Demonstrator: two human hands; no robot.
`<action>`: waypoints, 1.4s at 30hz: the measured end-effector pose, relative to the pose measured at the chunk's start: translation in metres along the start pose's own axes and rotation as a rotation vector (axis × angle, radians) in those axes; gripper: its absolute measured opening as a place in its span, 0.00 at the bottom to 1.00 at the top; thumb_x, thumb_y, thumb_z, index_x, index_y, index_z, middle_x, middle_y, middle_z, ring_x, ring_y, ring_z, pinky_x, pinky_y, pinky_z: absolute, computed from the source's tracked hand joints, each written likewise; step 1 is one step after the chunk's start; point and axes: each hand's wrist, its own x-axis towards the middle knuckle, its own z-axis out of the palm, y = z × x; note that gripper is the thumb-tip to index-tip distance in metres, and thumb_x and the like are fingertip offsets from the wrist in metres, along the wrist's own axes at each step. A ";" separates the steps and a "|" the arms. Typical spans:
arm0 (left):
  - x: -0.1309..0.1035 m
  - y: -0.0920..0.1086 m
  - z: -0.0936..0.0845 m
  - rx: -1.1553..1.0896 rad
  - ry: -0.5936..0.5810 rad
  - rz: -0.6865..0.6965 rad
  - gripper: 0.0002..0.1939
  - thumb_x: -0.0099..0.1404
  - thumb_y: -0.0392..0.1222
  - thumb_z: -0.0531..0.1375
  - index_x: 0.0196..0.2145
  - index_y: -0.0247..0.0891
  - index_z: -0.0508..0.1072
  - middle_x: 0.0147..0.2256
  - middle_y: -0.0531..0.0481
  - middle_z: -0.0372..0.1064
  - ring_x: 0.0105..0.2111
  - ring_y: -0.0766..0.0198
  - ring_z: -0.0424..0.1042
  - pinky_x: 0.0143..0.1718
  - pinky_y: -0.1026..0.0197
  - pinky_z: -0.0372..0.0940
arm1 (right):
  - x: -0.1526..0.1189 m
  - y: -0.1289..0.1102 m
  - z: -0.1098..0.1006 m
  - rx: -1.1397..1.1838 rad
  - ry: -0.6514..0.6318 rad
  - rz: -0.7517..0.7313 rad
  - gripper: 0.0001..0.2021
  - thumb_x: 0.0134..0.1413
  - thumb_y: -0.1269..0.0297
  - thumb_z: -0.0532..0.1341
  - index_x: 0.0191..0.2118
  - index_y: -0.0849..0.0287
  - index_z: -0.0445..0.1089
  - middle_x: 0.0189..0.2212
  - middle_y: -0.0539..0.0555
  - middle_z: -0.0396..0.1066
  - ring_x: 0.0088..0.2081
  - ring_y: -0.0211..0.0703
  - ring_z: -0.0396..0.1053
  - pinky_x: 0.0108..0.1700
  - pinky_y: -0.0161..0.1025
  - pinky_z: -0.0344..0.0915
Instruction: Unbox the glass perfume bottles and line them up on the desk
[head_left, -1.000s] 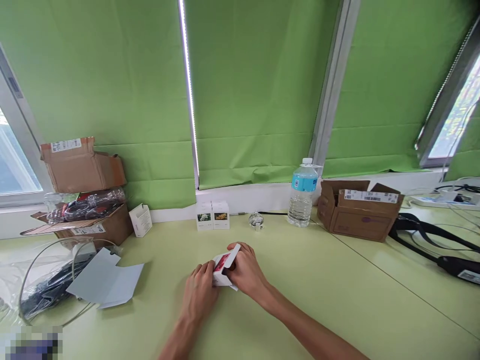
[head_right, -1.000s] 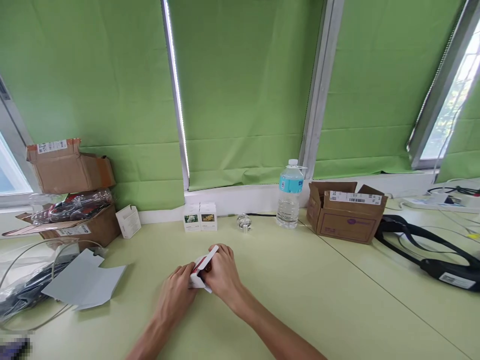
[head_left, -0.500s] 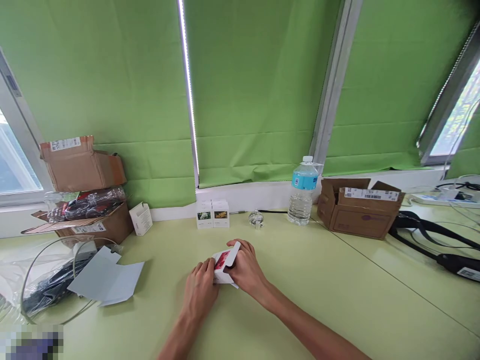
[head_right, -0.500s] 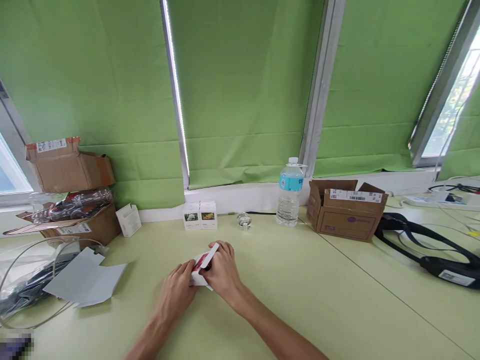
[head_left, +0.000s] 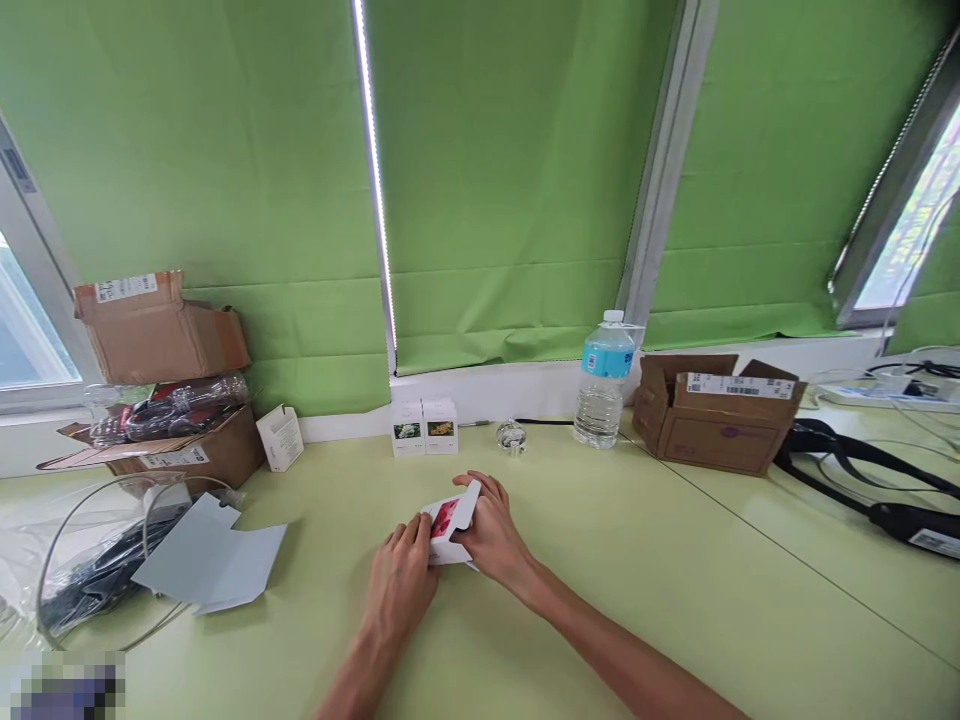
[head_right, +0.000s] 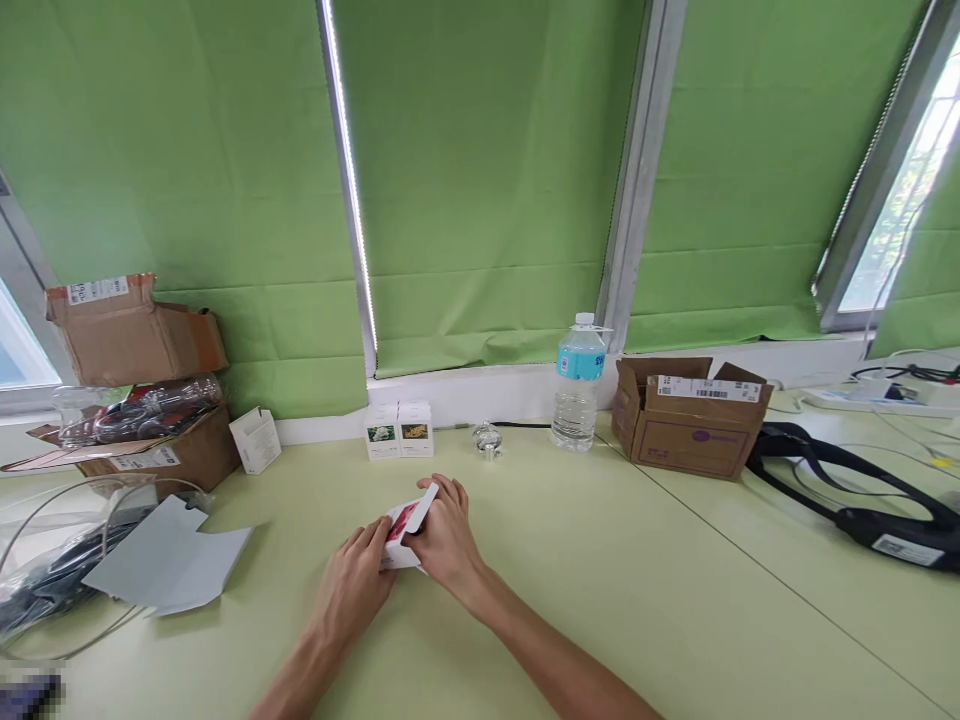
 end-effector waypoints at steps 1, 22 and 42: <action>0.000 0.000 0.000 0.000 0.006 0.004 0.30 0.54 0.26 0.52 0.55 0.39 0.62 0.53 0.47 0.66 0.49 0.56 0.67 0.49 0.58 0.60 | 0.000 0.001 0.000 0.007 0.003 -0.006 0.03 0.42 0.66 0.63 0.24 0.56 0.75 0.52 0.55 0.65 0.59 0.50 0.51 0.59 0.45 0.43; 0.003 -0.005 -0.005 0.064 0.103 -0.027 0.24 0.58 0.34 0.56 0.53 0.43 0.64 0.50 0.49 0.70 0.44 0.56 0.70 0.39 0.57 0.65 | 0.012 -0.006 -0.022 -0.143 0.033 -0.091 0.07 0.39 0.64 0.62 0.17 0.58 0.71 0.53 0.59 0.64 0.62 0.53 0.47 0.63 0.48 0.35; 0.002 0.004 -0.010 -0.028 0.268 0.124 0.24 0.56 0.33 0.59 0.51 0.45 0.65 0.48 0.52 0.73 0.44 0.60 0.73 0.37 0.62 0.67 | 0.010 -0.017 -0.045 -0.180 0.053 -0.116 0.09 0.43 0.62 0.61 0.20 0.57 0.76 0.48 0.59 0.69 0.58 0.51 0.53 0.60 0.44 0.44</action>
